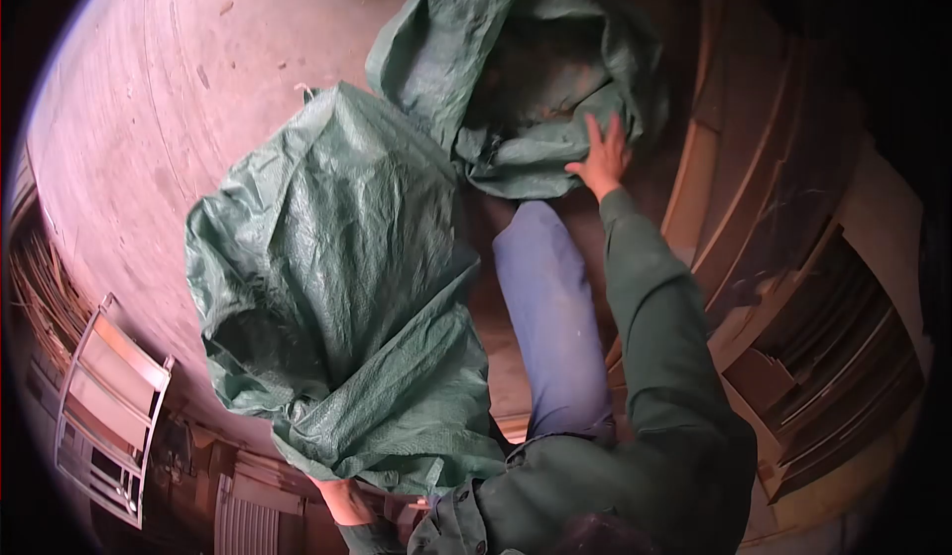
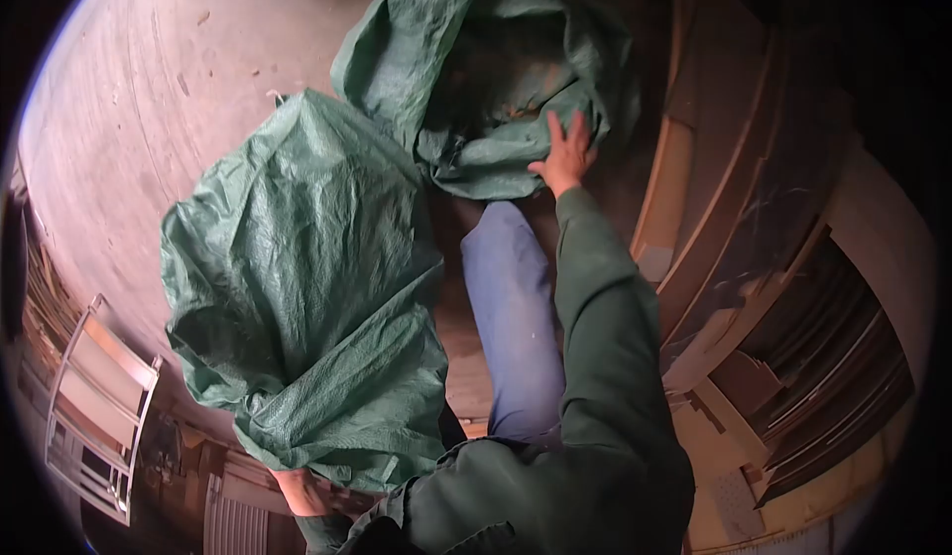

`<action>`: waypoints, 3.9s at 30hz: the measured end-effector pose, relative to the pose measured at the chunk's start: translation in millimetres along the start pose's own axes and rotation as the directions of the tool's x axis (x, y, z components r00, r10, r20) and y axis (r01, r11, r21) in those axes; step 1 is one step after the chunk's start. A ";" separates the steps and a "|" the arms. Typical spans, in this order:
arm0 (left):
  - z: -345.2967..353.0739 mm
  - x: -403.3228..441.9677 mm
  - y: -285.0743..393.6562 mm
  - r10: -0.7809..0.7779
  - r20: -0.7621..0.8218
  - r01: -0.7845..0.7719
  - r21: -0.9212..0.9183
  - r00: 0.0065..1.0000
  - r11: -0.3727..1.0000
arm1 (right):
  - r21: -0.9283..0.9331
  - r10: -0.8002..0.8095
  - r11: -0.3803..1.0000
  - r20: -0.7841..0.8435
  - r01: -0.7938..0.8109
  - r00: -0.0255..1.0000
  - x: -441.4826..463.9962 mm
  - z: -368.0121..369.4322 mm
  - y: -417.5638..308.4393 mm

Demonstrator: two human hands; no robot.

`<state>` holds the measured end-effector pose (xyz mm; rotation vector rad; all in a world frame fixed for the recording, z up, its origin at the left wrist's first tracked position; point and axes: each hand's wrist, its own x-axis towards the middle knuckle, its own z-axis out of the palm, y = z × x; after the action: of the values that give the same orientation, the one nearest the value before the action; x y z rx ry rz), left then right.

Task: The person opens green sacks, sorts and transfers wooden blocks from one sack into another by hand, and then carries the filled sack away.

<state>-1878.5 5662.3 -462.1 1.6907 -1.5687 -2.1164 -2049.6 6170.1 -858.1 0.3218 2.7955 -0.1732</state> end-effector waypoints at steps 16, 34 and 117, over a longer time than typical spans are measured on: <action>60.0 -20.8 83.1 0.407 0.459 -0.579 0.338 0.790 0.742 | 0.033 -0.095 0.974 0.958 0.224 0.271 -512.2 -159.3 203.1; 221.9 -127.9 159.0 -0.126 0.535 -0.190 0.496 0.835 0.847 | 0.398 -0.244 0.882 0.843 -0.251 0.479 -479.0 -229.5 177.4; -101.6 -443.1 226.0 0.900 0.423 -0.969 0.160 -0.105 -0.189 | -0.145 -0.623 0.748 0.180 0.647 0.761 -426.9 -254.7 -58.9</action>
<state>-1739.8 5724.9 22.2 -0.2107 -2.2434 -0.9242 -1746.2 6066.7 -473.6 -0.6929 2.6510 -0.0576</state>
